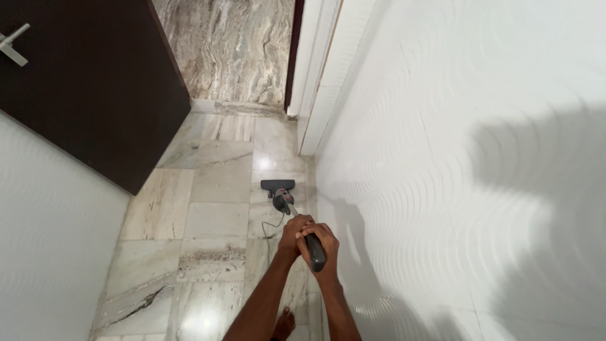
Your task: The person vacuums a tiled hallway floor using a handheld vacuum cleaner, moving back and forth along the length of the corridor. They then proceed into an adjacent room with a glass table and continue vacuuming the floor around the table and scattered items.
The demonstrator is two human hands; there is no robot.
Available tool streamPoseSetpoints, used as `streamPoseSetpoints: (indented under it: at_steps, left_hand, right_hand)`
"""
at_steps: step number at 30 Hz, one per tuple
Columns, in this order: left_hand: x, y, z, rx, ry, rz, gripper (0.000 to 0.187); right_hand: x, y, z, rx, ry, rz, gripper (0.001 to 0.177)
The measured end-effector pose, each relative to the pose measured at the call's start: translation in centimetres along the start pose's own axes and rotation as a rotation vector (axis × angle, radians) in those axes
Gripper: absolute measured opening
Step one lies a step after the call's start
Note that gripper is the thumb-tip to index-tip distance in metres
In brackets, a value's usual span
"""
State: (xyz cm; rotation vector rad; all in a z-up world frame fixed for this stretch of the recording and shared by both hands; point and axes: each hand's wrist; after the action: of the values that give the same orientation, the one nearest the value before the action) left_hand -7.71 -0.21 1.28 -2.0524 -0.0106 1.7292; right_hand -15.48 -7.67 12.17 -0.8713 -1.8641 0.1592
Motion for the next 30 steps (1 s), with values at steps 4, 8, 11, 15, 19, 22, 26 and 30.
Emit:
streamPoseSetpoints:
  at_steps: [4, 8, 11, 15, 19, 22, 26, 30]
  left_hand:
    - [-0.2, 0.1, 2.3, 0.009, -0.028, 0.052, 0.012]
    - [-0.7, -0.4, 5.0, 0.023, -0.017, 0.062, 0.013]
    - [-0.9, -1.0, 7.8, 0.022, -0.019, 0.093, 0.014]
    - [-0.7, -1.3, 11.4, 0.025, 0.064, 0.066, 0.009]
    - [-0.8, -1.6, 16.3, 0.076, 0.062, 0.029, 0.009]
    - [-1.0, -2.0, 19.8, 0.097, 0.043, 0.025, 0.009]
    - [-1.4, -3.0, 24.8, 0.112, 0.067, 0.018, 0.009]
    - [-2.0, -3.6, 27.6, 0.168, 0.046, 0.053, 0.009]
  right_hand:
    - [1.0, -0.8, 2.2, 0.003, 0.045, 0.010, 0.020]
    - [2.6, -1.4, 4.4, 0.014, 0.075, -0.007, 0.022]
    - [3.8, -1.6, 6.9, 0.004, 0.039, -0.019, 0.022]
    - [5.4, -2.0, 10.4, -0.007, 0.028, 0.005, 0.020]
    - [8.0, -2.6, 15.3, -0.020, 0.070, 0.024, 0.021]
    - [9.8, -2.8, 18.8, -0.033, 0.071, 0.032, 0.020]
    - [12.4, -3.3, 23.1, -0.035, 0.102, 0.057, 0.019]
    - [14.3, -4.2, 25.6, -0.043, 0.088, 0.020, 0.018]
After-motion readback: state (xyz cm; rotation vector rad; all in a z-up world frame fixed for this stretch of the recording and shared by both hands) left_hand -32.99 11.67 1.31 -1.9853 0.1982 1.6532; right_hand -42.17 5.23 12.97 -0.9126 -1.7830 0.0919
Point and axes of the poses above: each hand's wrist, its own z-axis away from the middle knuckle, its own y-axis out of the palm, x = y × z, and after that the axes turned 8 degrees about z, right-handed
